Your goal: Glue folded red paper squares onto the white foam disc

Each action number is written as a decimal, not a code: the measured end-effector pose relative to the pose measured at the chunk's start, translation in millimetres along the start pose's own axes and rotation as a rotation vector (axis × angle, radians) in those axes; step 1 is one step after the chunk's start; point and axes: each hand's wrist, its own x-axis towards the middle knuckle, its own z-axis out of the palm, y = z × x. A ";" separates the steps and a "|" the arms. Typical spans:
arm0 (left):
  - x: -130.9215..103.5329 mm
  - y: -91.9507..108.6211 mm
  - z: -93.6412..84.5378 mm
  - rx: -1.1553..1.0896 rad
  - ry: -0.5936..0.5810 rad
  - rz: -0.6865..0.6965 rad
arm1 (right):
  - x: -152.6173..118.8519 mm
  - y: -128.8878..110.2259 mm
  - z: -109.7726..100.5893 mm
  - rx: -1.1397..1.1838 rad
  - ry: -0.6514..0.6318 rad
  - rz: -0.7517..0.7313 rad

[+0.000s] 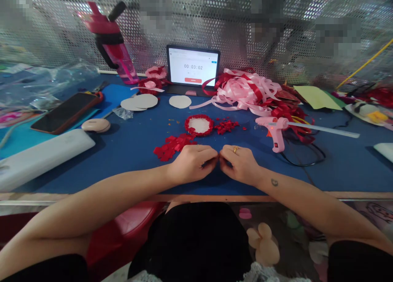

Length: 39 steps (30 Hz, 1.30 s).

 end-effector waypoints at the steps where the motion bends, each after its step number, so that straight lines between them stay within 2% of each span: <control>1: 0.5 -0.5 -0.5 -0.007 0.013 0.001 | 1.0 0.2 -1.6 0.009 -0.001 0.006; 9: 1.6 -3.4 -2.9 -0.022 0.080 0.027 | 4.9 2.2 -12.3 0.029 0.009 0.044; 19: 1.5 -3.9 -2.2 0.007 0.076 0.060 | 3.5 3.9 -12.2 -0.032 0.014 -0.033; 25: 0.2 -4.8 -1.6 -0.013 0.012 0.059 | 2.8 5.2 -12.2 -0.033 -0.008 -0.072; 30: 1.1 -5.0 -1.6 -0.041 0.024 0.053 | 2.2 7.1 -12.1 -0.030 -0.008 -0.101; 39: -0.1 -2.7 -0.5 -0.015 0.016 0.091 | 1.1 2.5 -10.1 -0.057 -0.024 -0.098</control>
